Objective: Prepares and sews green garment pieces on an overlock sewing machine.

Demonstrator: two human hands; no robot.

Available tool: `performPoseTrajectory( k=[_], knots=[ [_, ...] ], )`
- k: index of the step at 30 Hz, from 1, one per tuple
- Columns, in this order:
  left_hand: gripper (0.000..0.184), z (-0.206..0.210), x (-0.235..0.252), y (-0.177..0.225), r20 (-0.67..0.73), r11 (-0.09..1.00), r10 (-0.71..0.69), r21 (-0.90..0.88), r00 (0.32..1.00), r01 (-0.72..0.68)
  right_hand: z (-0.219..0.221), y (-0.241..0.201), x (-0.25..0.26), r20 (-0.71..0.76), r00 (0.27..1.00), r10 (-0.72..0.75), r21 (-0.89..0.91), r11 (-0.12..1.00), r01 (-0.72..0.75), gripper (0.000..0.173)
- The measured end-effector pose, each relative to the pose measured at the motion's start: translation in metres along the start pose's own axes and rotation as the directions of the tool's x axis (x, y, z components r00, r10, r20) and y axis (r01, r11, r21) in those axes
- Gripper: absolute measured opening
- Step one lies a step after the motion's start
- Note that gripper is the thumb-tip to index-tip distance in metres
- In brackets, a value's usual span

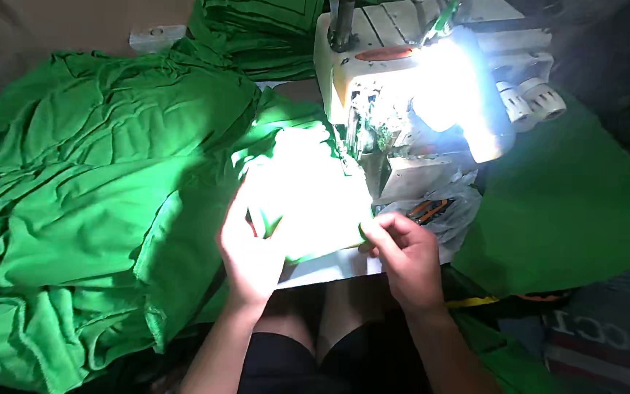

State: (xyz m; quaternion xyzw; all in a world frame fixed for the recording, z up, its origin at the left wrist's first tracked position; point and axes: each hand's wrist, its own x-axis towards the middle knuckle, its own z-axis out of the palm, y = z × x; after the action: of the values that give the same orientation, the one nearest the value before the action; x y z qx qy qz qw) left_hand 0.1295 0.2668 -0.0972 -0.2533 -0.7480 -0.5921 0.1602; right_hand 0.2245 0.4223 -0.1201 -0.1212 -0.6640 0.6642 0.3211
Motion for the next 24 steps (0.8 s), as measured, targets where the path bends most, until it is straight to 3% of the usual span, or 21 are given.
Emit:
performPoseTrajectory(
  k=[7,10,13,18,24],
  knots=[
    [0.062,0.007,0.054,-0.014,0.066,0.97,-0.189,0.165,0.98,0.176,0.016,0.007,0.04,-0.096,0.991,-0.095,-0.098,0.991,0.086,0.039],
    [0.061,0.014,0.073,-0.026,0.077,0.963,-0.264,0.083,0.961,0.258,0.017,0.008,0.043,-0.113,0.988,-0.107,-0.134,0.987,0.091,0.041],
    [0.059,0.018,0.077,-0.037,0.03,0.969,-0.246,-0.023,0.969,0.246,0.017,0.005,0.037,-0.155,0.984,-0.093,-0.172,0.983,0.066,0.043],
    [0.068,0.005,0.04,-0.039,-0.143,0.957,-0.237,-0.204,0.961,0.205,0.015,-0.008,0.016,-0.142,0.98,-0.136,-0.183,0.977,0.109,0.043],
    [0.086,-0.003,-0.066,-0.005,-0.292,0.939,-0.259,-0.3,0.921,0.169,0.031,-0.007,0.003,0.056,0.993,-0.105,-0.166,0.98,0.113,0.032]
  ],
)
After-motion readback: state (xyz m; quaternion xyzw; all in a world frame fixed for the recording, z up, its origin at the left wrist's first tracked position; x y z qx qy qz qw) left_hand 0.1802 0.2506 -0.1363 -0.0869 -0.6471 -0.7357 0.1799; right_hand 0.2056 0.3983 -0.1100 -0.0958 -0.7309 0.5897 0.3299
